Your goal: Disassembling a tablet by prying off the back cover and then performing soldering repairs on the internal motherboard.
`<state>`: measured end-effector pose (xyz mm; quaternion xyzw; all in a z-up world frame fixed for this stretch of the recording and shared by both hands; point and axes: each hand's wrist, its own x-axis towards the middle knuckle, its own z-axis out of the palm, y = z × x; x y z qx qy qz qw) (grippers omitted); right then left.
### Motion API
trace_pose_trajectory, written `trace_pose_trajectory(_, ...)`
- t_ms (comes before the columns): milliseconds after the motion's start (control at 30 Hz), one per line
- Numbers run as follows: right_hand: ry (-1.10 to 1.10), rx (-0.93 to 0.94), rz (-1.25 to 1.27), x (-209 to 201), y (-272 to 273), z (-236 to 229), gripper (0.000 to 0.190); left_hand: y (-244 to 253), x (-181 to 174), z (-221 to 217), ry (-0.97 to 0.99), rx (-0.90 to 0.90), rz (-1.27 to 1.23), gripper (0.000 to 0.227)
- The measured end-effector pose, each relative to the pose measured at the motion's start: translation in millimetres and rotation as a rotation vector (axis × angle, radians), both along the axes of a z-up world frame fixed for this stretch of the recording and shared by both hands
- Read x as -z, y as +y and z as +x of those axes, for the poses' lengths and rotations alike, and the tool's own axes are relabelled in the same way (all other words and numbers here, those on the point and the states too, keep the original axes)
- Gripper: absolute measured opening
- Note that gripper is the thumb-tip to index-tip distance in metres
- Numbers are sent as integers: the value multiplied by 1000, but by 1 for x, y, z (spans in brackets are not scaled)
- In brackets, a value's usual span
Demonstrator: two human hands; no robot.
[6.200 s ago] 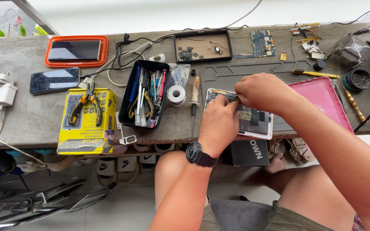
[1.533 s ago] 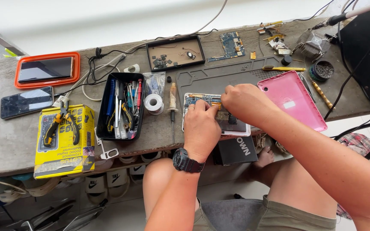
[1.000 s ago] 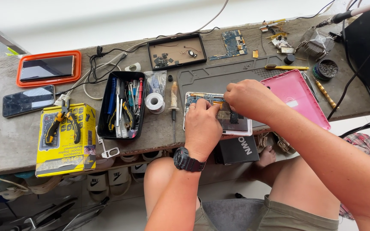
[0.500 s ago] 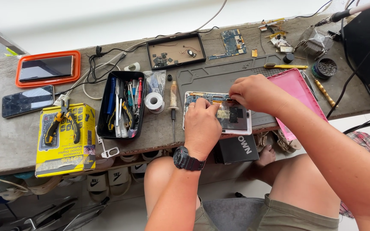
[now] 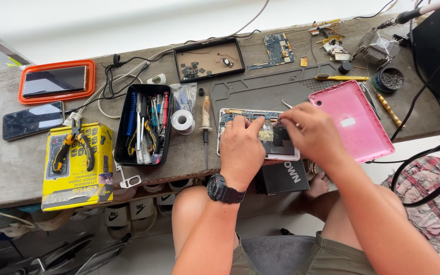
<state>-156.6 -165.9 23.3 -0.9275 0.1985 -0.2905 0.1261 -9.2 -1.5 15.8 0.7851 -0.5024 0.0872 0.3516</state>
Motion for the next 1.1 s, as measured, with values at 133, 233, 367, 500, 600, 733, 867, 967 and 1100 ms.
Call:
trace_pose_trajectory(133,-23,3,-134,10,24,0,12,-6,0,-6,-8,19,-5,43)
trace_pose_trajectory(233,-66,18,-195,11,31,1,15,-10,4,-9,-29,12,-5,40)
trace_pose_trajectory(367,-102,36,-198,9,35,3,17,-12,6,-11,-55,3,11,38)
trace_pose_trajectory(500,-109,36,-228,11,34,5,17,-12,4,-12,-99,-3,30,39)
trace_pose_trajectory(600,-109,34,-238,11,33,6,18,-12,6,-11,-125,1,44,41)
trace_pose_trajectory(733,-123,36,-231,8,34,7,14,-11,-2,-13,-148,5,69,42)
trace_pose_trajectory(867,-132,34,-223,5,35,6,12,-10,-5,-13,-169,14,101,41)
trace_pose_trajectory(967,-139,32,-213,3,36,7,11,-9,-7,-14,-171,22,127,41)
trace_pose_trajectory(1100,-153,37,-194,1,38,7,11,-9,-7,-14,-161,35,160,42)
